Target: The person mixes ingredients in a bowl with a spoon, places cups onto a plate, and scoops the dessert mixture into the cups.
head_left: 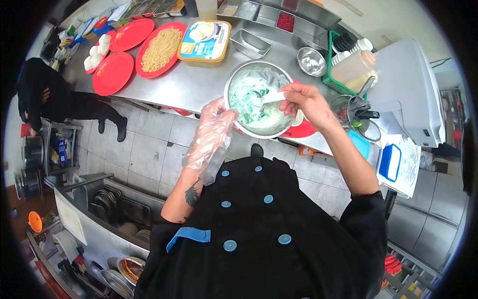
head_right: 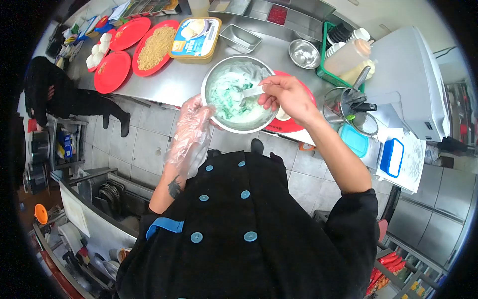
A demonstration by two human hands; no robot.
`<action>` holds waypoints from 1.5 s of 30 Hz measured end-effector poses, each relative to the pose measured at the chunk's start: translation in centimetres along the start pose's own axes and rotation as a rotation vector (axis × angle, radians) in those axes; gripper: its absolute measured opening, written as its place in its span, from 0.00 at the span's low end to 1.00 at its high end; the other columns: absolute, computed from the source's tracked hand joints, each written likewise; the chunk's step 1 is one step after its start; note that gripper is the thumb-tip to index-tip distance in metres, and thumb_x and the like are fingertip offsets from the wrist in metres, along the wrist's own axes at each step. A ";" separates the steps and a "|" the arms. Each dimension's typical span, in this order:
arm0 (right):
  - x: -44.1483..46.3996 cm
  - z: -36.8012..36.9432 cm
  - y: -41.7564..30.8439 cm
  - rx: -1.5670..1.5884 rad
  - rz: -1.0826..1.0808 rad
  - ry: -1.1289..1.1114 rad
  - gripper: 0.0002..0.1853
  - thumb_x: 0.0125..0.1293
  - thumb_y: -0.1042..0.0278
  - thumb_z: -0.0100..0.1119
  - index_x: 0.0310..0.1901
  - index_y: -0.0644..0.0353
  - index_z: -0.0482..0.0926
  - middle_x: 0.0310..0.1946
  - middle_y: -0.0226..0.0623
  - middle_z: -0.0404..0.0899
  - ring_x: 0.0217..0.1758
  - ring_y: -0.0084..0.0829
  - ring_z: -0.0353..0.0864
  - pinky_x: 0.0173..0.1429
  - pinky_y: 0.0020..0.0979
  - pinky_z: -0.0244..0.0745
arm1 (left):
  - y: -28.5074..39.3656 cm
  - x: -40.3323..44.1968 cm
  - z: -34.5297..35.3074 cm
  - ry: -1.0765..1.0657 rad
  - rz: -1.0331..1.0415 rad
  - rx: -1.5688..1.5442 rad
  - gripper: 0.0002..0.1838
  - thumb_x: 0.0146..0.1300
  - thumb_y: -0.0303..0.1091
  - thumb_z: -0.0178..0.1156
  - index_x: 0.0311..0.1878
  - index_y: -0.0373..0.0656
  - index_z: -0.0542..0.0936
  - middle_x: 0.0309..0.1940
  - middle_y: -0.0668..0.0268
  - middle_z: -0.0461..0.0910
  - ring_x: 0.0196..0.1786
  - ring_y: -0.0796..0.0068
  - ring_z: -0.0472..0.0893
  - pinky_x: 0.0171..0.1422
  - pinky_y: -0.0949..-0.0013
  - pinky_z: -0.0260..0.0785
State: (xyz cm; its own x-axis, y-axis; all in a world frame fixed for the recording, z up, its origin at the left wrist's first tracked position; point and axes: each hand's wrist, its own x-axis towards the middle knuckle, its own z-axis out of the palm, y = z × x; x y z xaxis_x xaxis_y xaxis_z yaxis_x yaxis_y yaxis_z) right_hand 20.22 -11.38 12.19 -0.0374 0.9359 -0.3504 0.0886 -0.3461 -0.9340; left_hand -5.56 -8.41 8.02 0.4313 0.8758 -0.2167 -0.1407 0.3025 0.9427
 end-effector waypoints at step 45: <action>-4.9 -7.0 3.0 0.326 -0.166 0.321 0.11 0.75 0.70 0.53 0.51 0.67 0.79 0.33 0.38 0.84 0.32 0.24 0.82 0.35 0.25 0.77 | -1.4 3.6 6.0 -0.138 -0.119 -0.096 0.16 0.63 0.27 0.54 0.52 0.31 0.78 0.37 0.59 0.84 0.33 0.73 0.83 0.39 0.69 0.81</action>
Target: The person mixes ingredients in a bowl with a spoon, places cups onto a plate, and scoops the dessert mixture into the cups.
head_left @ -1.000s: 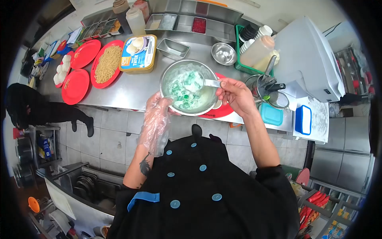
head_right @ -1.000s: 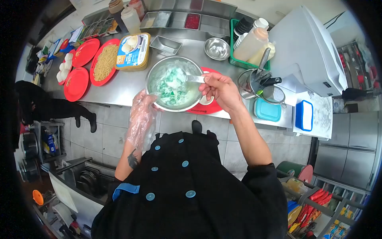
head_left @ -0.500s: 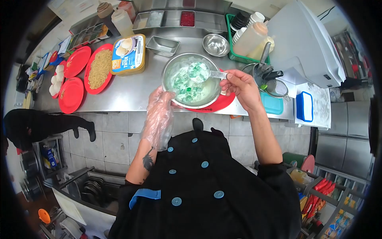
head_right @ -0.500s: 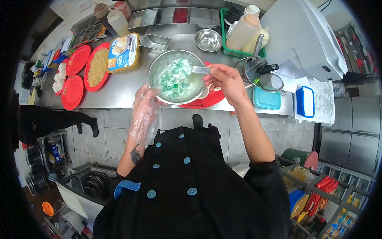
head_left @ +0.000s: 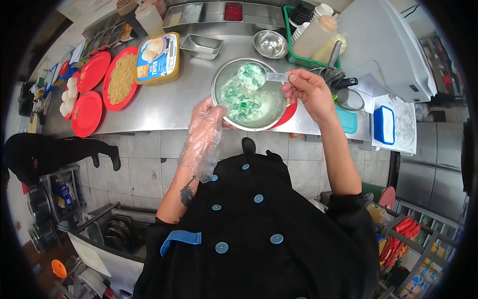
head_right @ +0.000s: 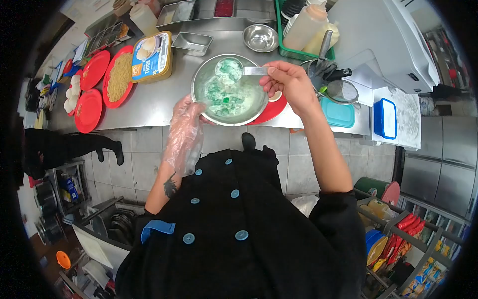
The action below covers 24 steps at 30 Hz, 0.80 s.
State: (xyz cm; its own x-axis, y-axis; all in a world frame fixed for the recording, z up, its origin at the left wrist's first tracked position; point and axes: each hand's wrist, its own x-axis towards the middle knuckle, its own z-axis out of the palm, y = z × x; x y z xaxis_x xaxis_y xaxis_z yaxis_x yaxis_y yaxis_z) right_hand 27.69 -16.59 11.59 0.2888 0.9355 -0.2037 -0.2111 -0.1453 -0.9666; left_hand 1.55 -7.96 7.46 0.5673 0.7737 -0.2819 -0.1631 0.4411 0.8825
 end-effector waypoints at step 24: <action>-1.2 2.5 1.1 -1.219 -0.570 -0.153 0.11 0.67 0.76 0.54 0.48 0.65 0.82 0.32 0.48 0.85 0.36 0.47 0.85 0.41 0.40 0.80 | -1.3 -0.4 -0.7 0.008 0.046 0.031 0.14 0.64 0.25 0.54 0.51 0.30 0.79 0.37 0.58 0.84 0.32 0.73 0.84 0.36 0.69 0.82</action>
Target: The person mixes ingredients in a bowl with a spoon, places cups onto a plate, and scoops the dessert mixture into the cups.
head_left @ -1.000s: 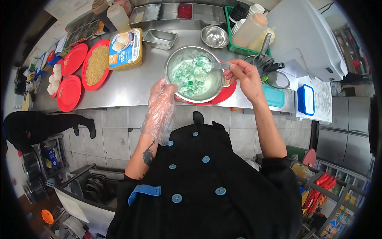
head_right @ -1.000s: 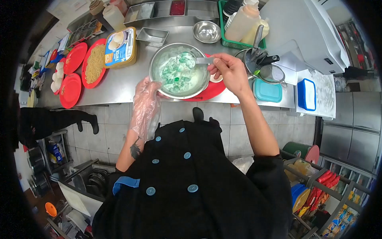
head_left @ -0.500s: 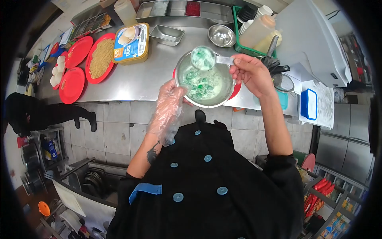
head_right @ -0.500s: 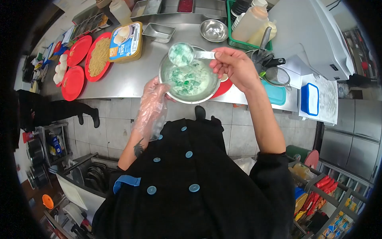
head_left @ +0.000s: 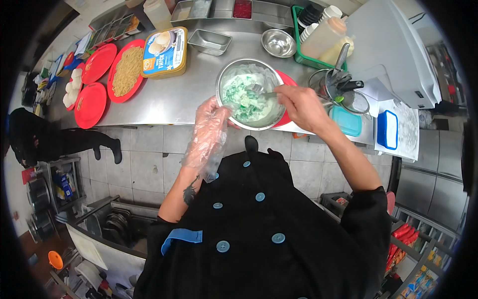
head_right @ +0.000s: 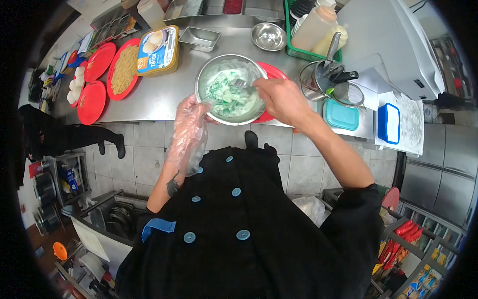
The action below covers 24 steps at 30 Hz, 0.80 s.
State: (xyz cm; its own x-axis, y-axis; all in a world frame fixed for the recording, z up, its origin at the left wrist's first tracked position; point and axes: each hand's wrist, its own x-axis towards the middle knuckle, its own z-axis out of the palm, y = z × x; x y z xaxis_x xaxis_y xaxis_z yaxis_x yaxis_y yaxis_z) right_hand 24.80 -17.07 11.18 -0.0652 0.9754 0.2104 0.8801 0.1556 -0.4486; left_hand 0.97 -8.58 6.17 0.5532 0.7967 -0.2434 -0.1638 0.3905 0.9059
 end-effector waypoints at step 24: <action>-1.1 0.1 2.3 1.389 0.712 -0.010 0.09 0.73 0.70 0.55 0.46 0.66 0.81 0.28 0.36 0.83 0.25 0.23 0.80 0.28 0.23 0.75 | 0.0 -0.7 -0.3 -0.054 0.012 -0.023 0.15 0.64 0.26 0.55 0.52 0.29 0.78 0.39 0.58 0.84 0.33 0.73 0.84 0.36 0.70 0.82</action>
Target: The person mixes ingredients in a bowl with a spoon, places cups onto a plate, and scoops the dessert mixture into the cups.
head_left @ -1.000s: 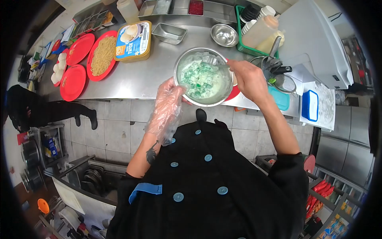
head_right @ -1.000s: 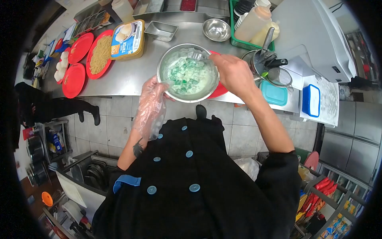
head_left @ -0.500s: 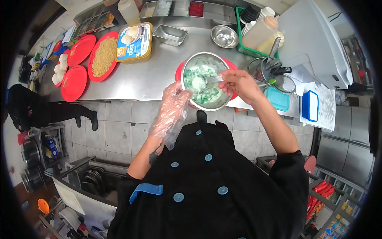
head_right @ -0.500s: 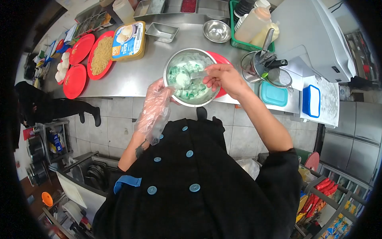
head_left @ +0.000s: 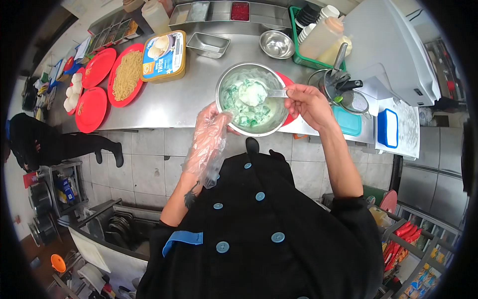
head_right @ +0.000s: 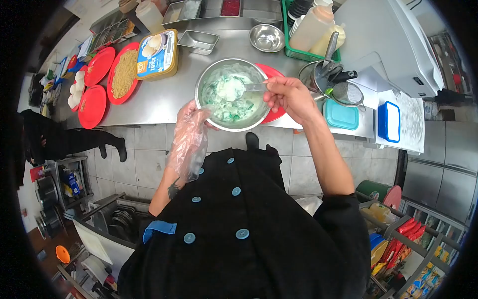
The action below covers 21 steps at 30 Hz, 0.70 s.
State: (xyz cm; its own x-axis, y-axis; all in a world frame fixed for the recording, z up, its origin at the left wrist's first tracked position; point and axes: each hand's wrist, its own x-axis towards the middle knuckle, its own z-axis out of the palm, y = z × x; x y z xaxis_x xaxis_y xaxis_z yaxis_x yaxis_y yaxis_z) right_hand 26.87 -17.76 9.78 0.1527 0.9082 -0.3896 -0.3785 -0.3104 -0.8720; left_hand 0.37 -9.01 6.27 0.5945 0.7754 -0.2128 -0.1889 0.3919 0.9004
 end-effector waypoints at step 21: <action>0.8 -1.3 -0.3 -0.246 -0.036 -0.040 0.09 0.74 0.71 0.52 0.44 0.66 0.81 0.29 0.35 0.83 0.27 0.23 0.80 0.34 0.25 0.78 | 0.2 -0.2 -0.1 0.035 -0.013 -0.014 0.15 0.65 0.24 0.52 0.52 0.29 0.78 0.39 0.57 0.84 0.34 0.73 0.84 0.37 0.68 0.82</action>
State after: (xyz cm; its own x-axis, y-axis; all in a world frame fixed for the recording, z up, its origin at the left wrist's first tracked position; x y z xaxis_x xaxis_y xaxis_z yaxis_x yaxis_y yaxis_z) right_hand 28.32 -17.35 9.31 0.1241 0.9289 -0.3490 -0.1391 -0.3319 -0.9330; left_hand 0.10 -9.07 6.43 0.5690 0.7872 -0.2379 -0.1926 0.4087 0.8921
